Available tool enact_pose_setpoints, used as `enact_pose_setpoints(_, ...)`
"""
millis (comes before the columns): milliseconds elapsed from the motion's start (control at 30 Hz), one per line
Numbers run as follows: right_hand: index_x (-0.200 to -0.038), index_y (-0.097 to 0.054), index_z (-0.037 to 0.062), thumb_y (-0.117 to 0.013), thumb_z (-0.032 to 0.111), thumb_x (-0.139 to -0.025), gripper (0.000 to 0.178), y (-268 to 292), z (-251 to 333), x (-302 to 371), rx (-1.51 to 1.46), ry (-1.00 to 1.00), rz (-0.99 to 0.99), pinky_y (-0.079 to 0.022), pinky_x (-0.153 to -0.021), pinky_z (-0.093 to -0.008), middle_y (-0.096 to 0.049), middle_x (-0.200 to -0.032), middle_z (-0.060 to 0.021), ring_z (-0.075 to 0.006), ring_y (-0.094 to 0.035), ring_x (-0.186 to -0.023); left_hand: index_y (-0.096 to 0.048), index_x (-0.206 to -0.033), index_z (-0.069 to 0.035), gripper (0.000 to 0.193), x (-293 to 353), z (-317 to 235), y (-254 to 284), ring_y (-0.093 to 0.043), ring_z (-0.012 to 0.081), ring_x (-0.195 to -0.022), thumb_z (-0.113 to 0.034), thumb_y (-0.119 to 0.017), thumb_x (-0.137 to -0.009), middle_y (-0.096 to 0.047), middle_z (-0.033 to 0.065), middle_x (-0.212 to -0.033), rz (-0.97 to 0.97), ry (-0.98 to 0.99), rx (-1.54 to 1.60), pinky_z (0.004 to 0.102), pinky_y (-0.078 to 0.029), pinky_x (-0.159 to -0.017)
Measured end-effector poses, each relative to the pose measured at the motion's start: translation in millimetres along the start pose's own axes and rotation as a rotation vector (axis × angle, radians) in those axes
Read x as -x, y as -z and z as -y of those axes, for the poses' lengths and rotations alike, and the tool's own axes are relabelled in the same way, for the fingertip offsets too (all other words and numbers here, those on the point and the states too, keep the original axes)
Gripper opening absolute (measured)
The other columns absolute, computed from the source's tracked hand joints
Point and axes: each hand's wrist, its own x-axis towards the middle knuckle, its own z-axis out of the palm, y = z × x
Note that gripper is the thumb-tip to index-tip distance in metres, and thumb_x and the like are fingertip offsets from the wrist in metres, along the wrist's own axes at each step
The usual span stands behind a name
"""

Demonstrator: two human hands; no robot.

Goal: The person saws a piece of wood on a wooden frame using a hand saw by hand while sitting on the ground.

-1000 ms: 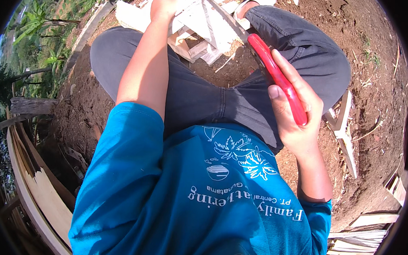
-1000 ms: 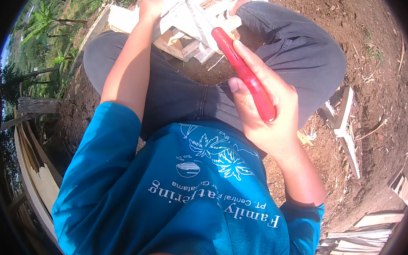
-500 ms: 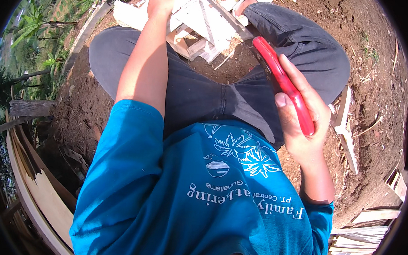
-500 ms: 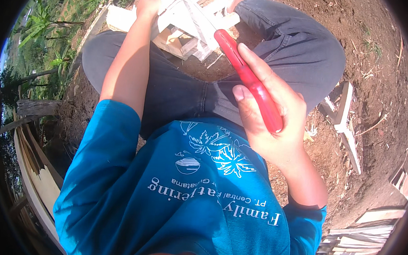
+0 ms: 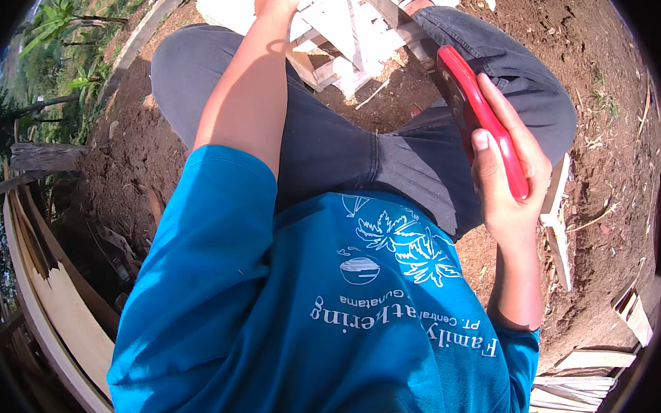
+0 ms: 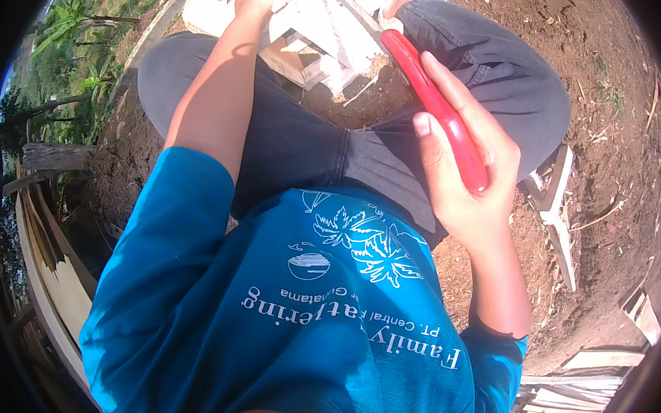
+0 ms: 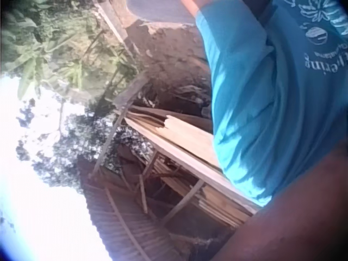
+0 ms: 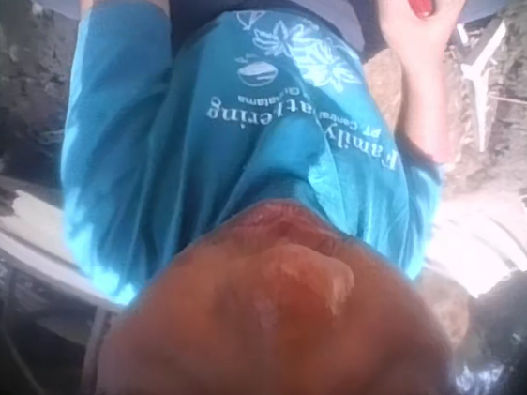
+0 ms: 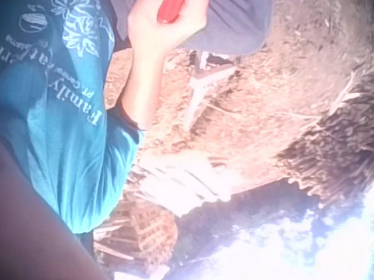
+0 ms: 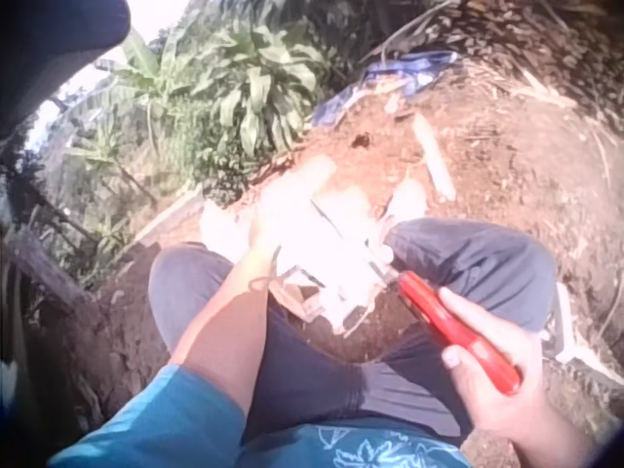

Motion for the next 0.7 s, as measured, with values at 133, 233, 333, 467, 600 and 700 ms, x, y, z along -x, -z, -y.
enact_pose_setpoints(133,-0.142,-0.060,0.0011,-0.070,0.023,-0.100,0.048,-4.2,-1.0,-4.8,0.047,0.021,0.014,-0.048,-0.102,-0.0292,-0.071,-0.128,-0.0148,-0.0145,-0.064,-0.116,-0.064,-0.120,0.012,0.058,-2.4,-11.1,-5.7,-0.068,0.0412,-0.116,-0.038,-0.051,-0.093,-0.070,0.0310,-0.119,0.012,-0.013,0.002,0.0449,-0.049,-0.102)
enact_pose_setpoints(233,-0.142,-0.060,0.0030,-0.070,0.030,-0.100,0.051,-32.6,-23.6,-30.8,-0.031,0.081,-0.030,-0.048,-0.101,-0.0293,-0.071,-0.128,-0.0131,-0.0124,-0.063,-0.113,-0.063,-0.121,0.012,0.058,-0.8,-14.7,-7.5,-0.067,0.0414,-0.116,-0.038,-0.051,-0.093,-0.069,0.0309,-0.119,0.051,-0.026,0.009,0.0452,-0.049,-0.102)
enact_pose_setpoints(333,-0.143,-0.059,0.0012,-0.070,0.023,-0.099,0.050,-21.9,-16.5,-23.2,-0.025,0.010,-0.017,-0.046,-0.105,-0.0305,-0.069,-0.133,-0.0153,-0.0169,-0.062,-0.120,-0.062,-0.122,0.011,0.058,-4.9,-8.0,-5.6,-0.067,0.0415,-0.116,-0.038,-0.051,-0.093,-0.069,0.0307,-0.119,0.042,-0.011,0.017,0.0454,-0.049,-0.102)
enact_pose_setpoints(467,-0.143,-0.058,-0.0023,-0.068,0.013,-0.099,0.048,9.8,-2.2,11.7,0.074,-0.016,0.020,-0.046,-0.105,-0.0302,-0.068,-0.132,-0.0168,-0.0184,-0.064,-0.119,-0.062,-0.123,0.011,0.058,-1.2,-3.9,-4.1,-0.067,0.0417,-0.116,-0.037,-0.051,-0.093,-0.069,0.0306,-0.120,0.027,0.005,0.017,0.0457,-0.049,-0.102)
enact_pose_setpoints(600,-0.144,-0.058,0.0016,-0.069,0.016,-0.100,0.048,-16.4,-4.1,-16.6,-0.006,-0.034,0.032,-0.049,-0.092,-0.0249,-0.072,-0.117,-0.0084,-0.0098,-0.063,-0.100,-0.061,-0.124,0.011,0.058,-6.3,-7.9,-12.4,-0.067,0.0419,-0.116,-0.037,-0.051,-0.093,-0.069,0.0304,-0.120,0.059,-0.006,0.030,0.0461,-0.049,-0.102)
enact_pose_setpoints(700,-0.144,-0.059,0.0029,-0.069,0.014,-0.100,0.047,-16.5,-6.5,-11.9,-0.003,0.028,-0.002,-0.050,-0.087,-0.0239,-0.072,-0.114,-0.0073,-0.0069,-0.061,-0.095,-0.060,-0.125,0.010,0.058,-13.6,-3.0,-11.8,-0.067,0.0421,-0.116,-0.037,-0.052,-0.093,-0.069,0.0303,-0.121,0.085,0.018,0.042,0.0463,-0.050,-0.102)
